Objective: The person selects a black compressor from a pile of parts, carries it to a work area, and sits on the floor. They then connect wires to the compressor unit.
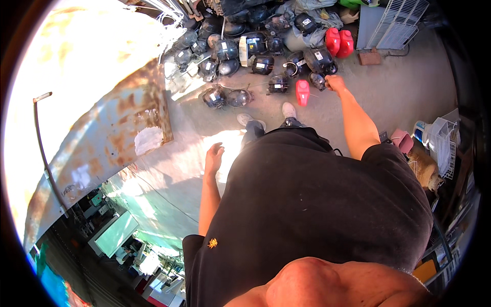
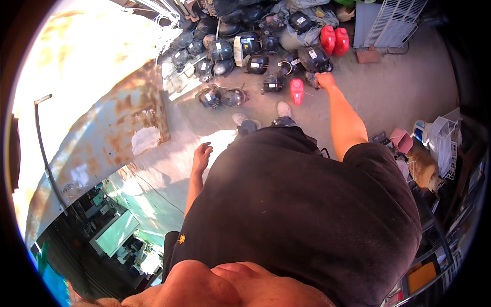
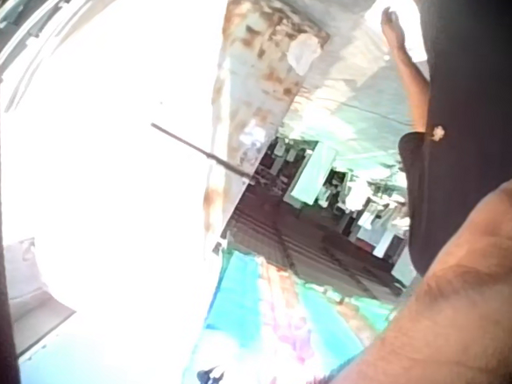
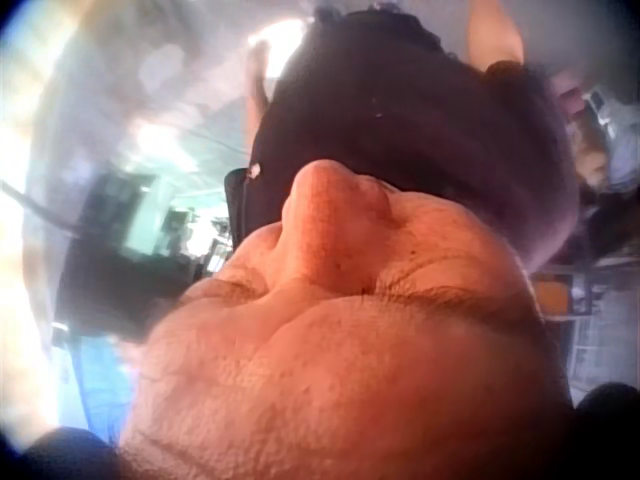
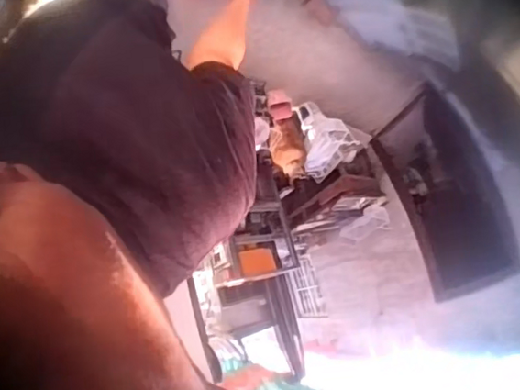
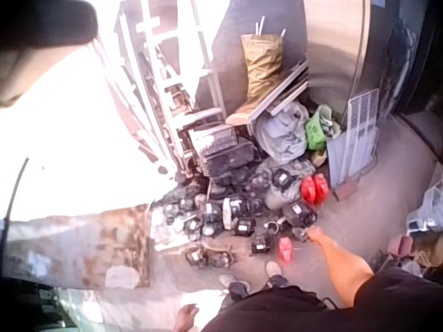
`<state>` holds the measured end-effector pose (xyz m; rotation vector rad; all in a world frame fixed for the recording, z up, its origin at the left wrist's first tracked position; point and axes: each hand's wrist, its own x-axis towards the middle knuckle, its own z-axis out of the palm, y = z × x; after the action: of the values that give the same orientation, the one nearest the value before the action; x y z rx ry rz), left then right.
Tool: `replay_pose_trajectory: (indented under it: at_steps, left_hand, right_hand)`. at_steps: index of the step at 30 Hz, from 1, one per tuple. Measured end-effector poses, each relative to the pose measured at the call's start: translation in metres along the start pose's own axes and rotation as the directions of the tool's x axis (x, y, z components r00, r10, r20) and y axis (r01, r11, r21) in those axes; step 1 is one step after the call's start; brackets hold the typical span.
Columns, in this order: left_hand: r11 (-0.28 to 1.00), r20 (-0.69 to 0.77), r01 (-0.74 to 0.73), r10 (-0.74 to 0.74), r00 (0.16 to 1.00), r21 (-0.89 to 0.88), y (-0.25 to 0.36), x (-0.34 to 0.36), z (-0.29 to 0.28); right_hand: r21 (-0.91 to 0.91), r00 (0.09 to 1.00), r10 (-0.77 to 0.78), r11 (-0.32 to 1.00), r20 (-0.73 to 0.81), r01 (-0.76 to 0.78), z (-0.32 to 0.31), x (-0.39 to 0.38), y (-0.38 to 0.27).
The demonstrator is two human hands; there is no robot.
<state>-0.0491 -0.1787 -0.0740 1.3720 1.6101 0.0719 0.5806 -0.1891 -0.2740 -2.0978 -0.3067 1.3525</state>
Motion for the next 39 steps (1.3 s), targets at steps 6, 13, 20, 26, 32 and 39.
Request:
replay_pose_trajectory:
  at_steps: [6,13,20,26,32,39]
  left_hand:
    - [0.999,-0.067,-0.021,0.019,0.998,-0.026,0.034,0.000,-0.027]
    - [0.972,0.167,0.211,-0.225,0.960,0.100,-0.096,-0.017,-0.011]
    - [0.934,0.115,0.251,-0.287,0.951,0.256,-0.153,-0.015,-0.042]
    - [0.983,0.053,0.173,-0.170,0.984,-0.065,-0.085,0.043,-0.079]
    - [0.996,0.054,0.042,-0.038,0.998,-0.074,-0.039,0.073,-0.087]
    - [0.989,0.056,0.146,-0.146,0.988,-0.003,-0.080,0.043,-0.089]
  right_hand:
    - [0.015,0.986,-0.128,0.992,0.111,0.127,0.052,-0.015,-0.047]
    - [-0.260,0.987,0.058,0.965,0.151,-0.017,0.066,-0.036,0.080]
    - [-0.336,0.942,0.328,0.897,0.075,-0.286,0.046,-0.070,0.150]
    - [-0.232,0.980,0.174,0.962,0.099,-0.148,0.053,-0.040,0.119]
    - [-0.147,0.991,-0.080,0.985,0.104,0.095,0.114,-0.055,0.004]
    - [-0.213,0.983,-0.069,0.971,0.168,0.105,0.146,-0.086,-0.010]
